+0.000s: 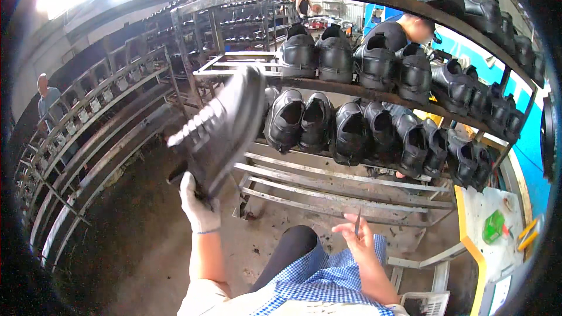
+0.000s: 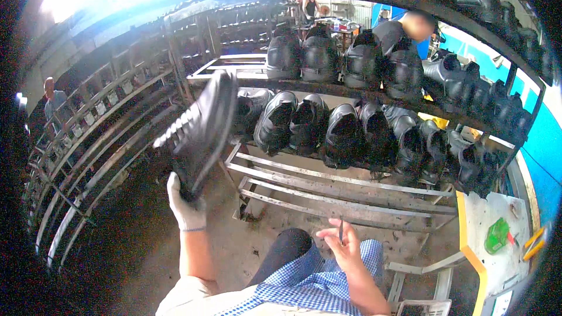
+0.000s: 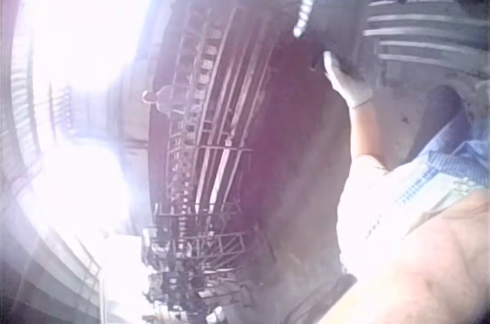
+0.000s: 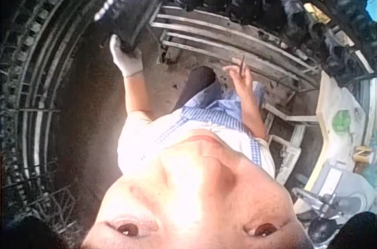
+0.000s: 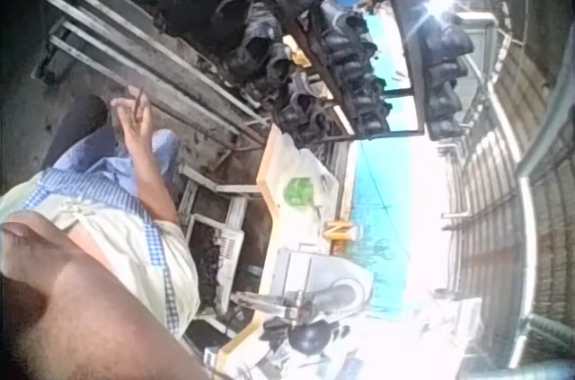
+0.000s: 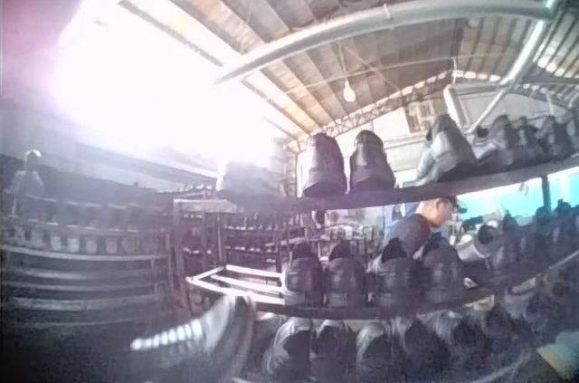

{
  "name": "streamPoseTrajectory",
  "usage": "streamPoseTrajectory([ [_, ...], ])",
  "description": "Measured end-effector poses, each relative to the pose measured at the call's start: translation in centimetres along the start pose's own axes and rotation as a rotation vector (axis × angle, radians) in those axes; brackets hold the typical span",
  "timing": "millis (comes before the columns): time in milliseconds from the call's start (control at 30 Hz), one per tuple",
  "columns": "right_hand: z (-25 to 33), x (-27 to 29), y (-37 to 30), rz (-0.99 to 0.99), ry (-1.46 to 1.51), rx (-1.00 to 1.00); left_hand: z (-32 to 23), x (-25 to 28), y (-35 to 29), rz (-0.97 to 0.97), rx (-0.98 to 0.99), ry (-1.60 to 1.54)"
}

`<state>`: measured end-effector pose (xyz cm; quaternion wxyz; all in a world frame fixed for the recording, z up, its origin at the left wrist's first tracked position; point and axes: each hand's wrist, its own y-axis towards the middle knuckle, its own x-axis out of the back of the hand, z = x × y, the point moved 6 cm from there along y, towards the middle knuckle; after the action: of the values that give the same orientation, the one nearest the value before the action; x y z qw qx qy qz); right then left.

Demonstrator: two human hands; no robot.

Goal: The person sits on the floor and uses a small metal tool to scrape or clean the soles and edges of black shoes. They pick up shoes from a nearby metal rack, perform the scraping action on the shoe held in their lap, and then return the shoe to the rack.

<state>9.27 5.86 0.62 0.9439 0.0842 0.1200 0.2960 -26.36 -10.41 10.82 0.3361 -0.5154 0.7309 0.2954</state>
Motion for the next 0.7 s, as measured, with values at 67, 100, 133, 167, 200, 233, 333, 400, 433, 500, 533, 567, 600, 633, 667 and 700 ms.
streamPoseTrajectory([
  [67, -0.9, 1.2, -0.7, -0.028, -0.029, -0.049, -1.4, -1.1, 2.9, 0.015, -0.089, -0.038],
  [100, -1.4, 1.8, -1.1, -0.036, -0.017, -0.062, -1.5, -1.5, 4.5, 0.029, -0.095, -0.043],
  [133, -1.8, 2.1, -1.4, -0.041, -0.004, -0.078, -1.8, -2.1, 5.3, 0.033, -0.096, -0.055],
  [167, -1.9, 2.4, -1.5, -0.06, 0.005, -0.06, -2.2, -2.8, 6.0, 0.037, -0.096, -0.067],
  [200, -2.0, 2.7, -1.6, -0.077, -0.022, -0.054, -2.3, -3.5, 6.4, 0.043, -0.091, -0.08],
  [233, -2.0, 3.1, -1.7, -0.095, -0.048, -0.048, -2.6, -4.1, 6.4, 0.01, -0.087, -0.045],
  [333, -1.6, 3.4, -1.6, -0.122, -0.072, -0.045, -2.5, -6.3, 6.9, 0.028, -0.142, -0.053],
  [400, -1.9, 3.5, -1.4, -0.12, -0.079, -0.006, -2.2, -7.8, 6.9, -0.005, -0.129, -0.005],
  [433, -2.0, 3.4, -1.4, -0.117, -0.079, -0.001, -1.8, -8.6, 7.1, -0.008, -0.125, 0.029],
  [500, -2.3, 3.6, -1.3, -0.121, -0.083, 0.007, -1.1, -11.7, 6.7, 0.025, -0.08, 0.026],
  [533, -2.5, 3.5, -1.4, -0.104, -0.089, -0.011, -1.7, -12.6, 7.2, 0.074, -0.158, 0.076],
  [567, -2.7, 3.3, -1.4, -0.089, -0.096, -0.028, -2.0, -13.4, 7.8, 0.125, -0.235, 0.126],
  [600, -2.9, 3.4, -1.5, -0.084, -0.11, -0.047, -1.8, -14.3, 8.4, 0.118, -0.261, 0.153],
  [633, -3.1, 3.2, -1.6, -0.085, -0.092, -0.037, -1.5, -15.3, 9.0, 0.111, -0.286, 0.181],
  [667, -3.4, 3.3, -1.8, -0.087, -0.099, -0.06, -1.1, -16.4, 9.6, 0.045, -0.273, 0.189],
  [700, -3.8, 3.2, -1.9, -0.077, -0.098, -0.087, -1.4, -17.7, 9.9, 0.126, -0.334, 0.191],
])
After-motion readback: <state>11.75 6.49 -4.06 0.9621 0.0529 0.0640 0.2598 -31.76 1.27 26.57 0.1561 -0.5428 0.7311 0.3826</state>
